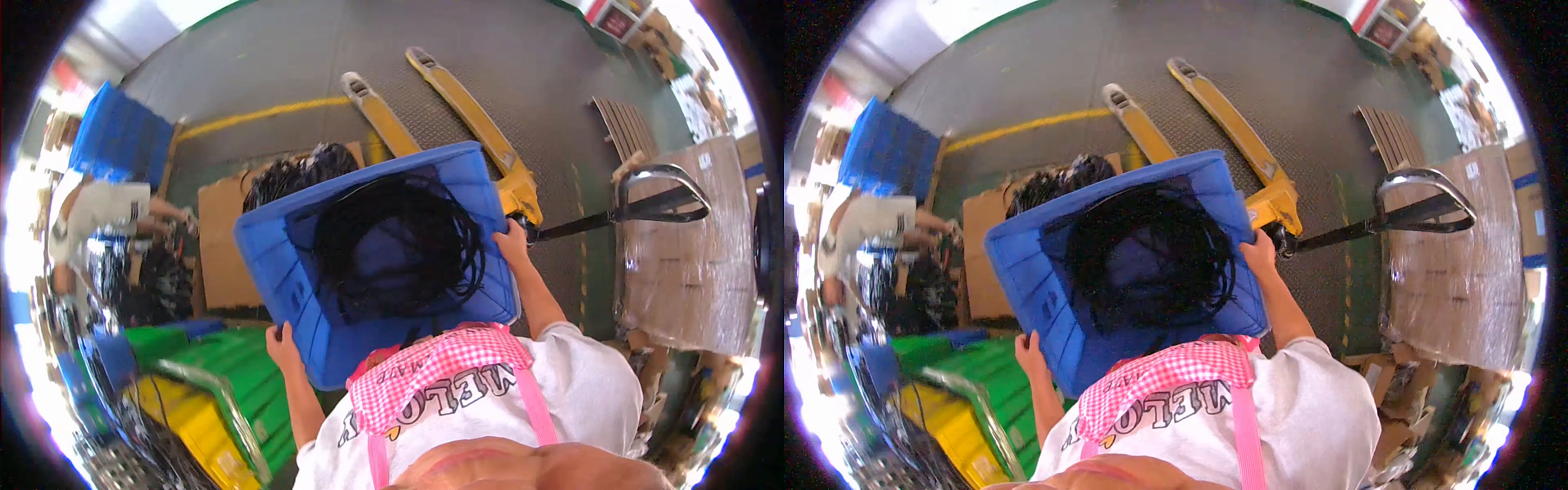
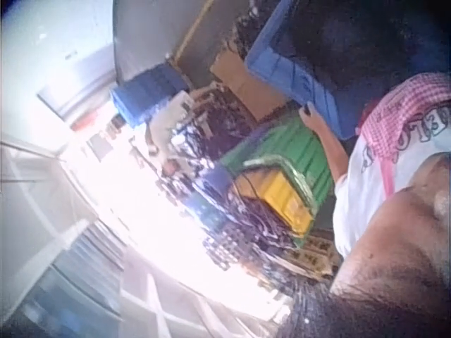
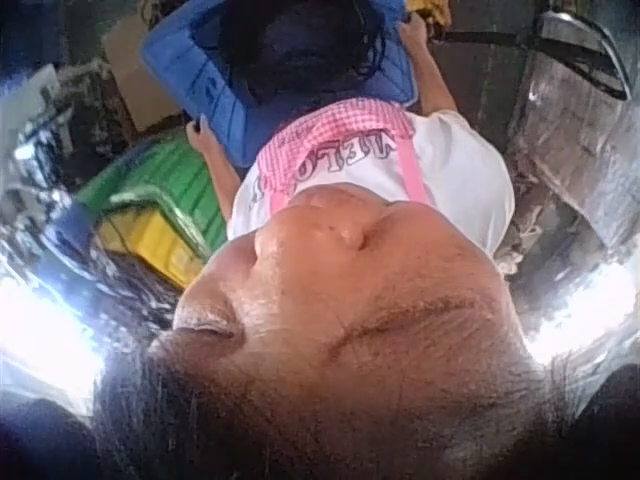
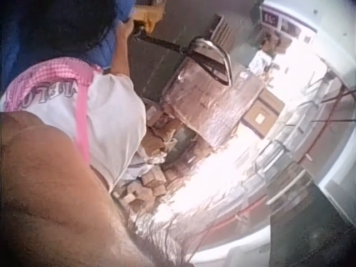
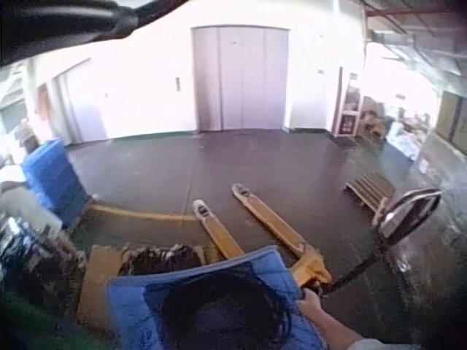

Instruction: Gathering and sorting black electrical cables from storage bins into a blue plastic container.

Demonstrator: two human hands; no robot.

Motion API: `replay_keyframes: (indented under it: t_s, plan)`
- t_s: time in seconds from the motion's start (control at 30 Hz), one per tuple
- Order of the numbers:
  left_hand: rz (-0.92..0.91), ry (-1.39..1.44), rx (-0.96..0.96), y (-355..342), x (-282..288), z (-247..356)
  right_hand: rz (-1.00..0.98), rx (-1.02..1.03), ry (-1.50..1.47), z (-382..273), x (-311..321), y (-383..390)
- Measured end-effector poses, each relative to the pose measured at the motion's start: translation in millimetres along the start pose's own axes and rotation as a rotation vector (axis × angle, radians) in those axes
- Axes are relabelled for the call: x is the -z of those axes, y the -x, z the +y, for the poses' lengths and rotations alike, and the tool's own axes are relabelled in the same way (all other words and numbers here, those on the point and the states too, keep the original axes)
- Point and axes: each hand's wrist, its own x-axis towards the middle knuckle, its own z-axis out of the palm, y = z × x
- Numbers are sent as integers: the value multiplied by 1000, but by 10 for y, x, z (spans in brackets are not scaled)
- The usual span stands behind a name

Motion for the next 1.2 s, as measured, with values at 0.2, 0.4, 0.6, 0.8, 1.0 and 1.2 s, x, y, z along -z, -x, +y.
replay_keyframes:
  t_s: [0.2, 0.4, 0.6, 0.8, 1.0, 1.2]
  plan:
    - [-34, -170, 90, -879, -1037, 607, -23, -16, 83, 55, -517, -1577]
    - [-198, -120, 110, -1807, -2357, 1169, -1, -40, 215, -459, -361, -3200]
    - [-427, -91, 240, -2021, -3978, 1242, -2, -89, 361, -183, 22, -4725]
    - [-625, -177, 283, -1852, -5488, 538, 132, -44, 604, 439, 27, -5952]
    - [-714, -379, 179, -1694, -6375, -356, -12, -150, 583, 1377, -334, -6647]
    - [-956, -339, 340, -1518, -6626, 12, 157, -139, 794, 2420, -380, -6559]
